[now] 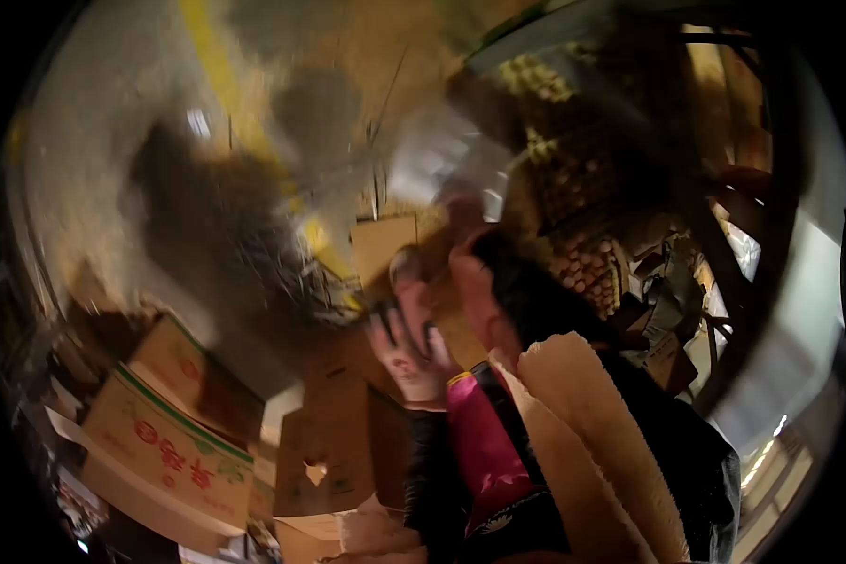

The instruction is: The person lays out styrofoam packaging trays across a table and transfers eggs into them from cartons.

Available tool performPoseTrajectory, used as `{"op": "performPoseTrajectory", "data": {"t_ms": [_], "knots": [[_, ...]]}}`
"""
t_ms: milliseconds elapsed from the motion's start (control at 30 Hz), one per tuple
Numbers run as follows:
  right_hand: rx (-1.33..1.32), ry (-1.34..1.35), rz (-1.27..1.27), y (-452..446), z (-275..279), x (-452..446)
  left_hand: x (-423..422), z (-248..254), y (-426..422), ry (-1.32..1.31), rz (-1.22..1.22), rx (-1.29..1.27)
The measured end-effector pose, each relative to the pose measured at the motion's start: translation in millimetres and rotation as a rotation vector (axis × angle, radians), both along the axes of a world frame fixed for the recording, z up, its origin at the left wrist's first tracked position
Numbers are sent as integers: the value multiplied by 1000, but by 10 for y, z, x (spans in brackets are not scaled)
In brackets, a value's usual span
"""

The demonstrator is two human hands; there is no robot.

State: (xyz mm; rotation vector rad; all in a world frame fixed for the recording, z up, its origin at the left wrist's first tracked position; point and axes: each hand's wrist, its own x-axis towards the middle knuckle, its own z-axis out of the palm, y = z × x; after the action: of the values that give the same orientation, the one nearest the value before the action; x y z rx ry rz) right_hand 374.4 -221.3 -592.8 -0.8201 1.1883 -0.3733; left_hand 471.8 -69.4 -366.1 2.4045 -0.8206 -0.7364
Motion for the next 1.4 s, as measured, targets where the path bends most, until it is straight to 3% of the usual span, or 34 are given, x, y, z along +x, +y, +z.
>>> {"op": "performPoseTrajectory", "data": {"t_ms": [67,100,233,267,300,333,367,433,467,500,533,567,600,633,733,867,967,1133,1200,1400], "knots": [[257,-515,-2,30,960,561,554,327,-174,-374,-218,195],[383,-728,9,88,1393,779,809,785,-387,-386,-273,280],[561,-994,-121,466,2882,1192,1401,2118,-570,-433,-463,226],[407,-1033,-54,522,3121,1271,1498,2321,-514,-397,-488,150],[-63,-936,241,240,3555,1245,1595,2524,-457,-360,-514,76],[-797,-563,497,-57,4024,1222,1668,2766,-402,-358,-525,8],[-1274,-326,494,-358,4494,1199,1720,2994,-422,-325,-497,-74],[-1123,-174,426,-845,5218,914,1764,3401,-484,-125,-283,-238],[-1227,110,444,-1183,5711,679,1792,3674,-545,71,-89,-290],[-1305,400,474,-1524,6207,444,1811,3782,-607,-14,-117,-394],[-1335,763,410,-1716,6319,267,1797,3848,-706,-95,-144,-500],[-1358,895,390,-1880,6255,103,1659,3993,-912,-92,-124,-664],[-1361,1027,382,-1961,6054,-57,1511,4170,-1112,-240,-114,-662],[-1290,1089,449,-2024,5853,-183,1450,4229,-1316,-217,-135,-692],[-1409,1180,281,-1960,5448,-282,1258,4485,-2050,-148,-299,-790],[-1207,1029,256,-1747,5546,-449,711,4343,-2886,-415,-772,-692],[-1198,1027,237,-1659,5497,-594,368,4241,-3196,-572,-1003,-614],[-1200,1056,189,-1577,5636,-648,252,4301,-3659,-661,-1104,-593],[-1180,1074,167,-1578,5545,-599,245,4319,-3980,-666,-1129,-464],[-1075,1133,102,-1567,5502,-497,190,3815,-4441,-667,-1324,-323]]}}
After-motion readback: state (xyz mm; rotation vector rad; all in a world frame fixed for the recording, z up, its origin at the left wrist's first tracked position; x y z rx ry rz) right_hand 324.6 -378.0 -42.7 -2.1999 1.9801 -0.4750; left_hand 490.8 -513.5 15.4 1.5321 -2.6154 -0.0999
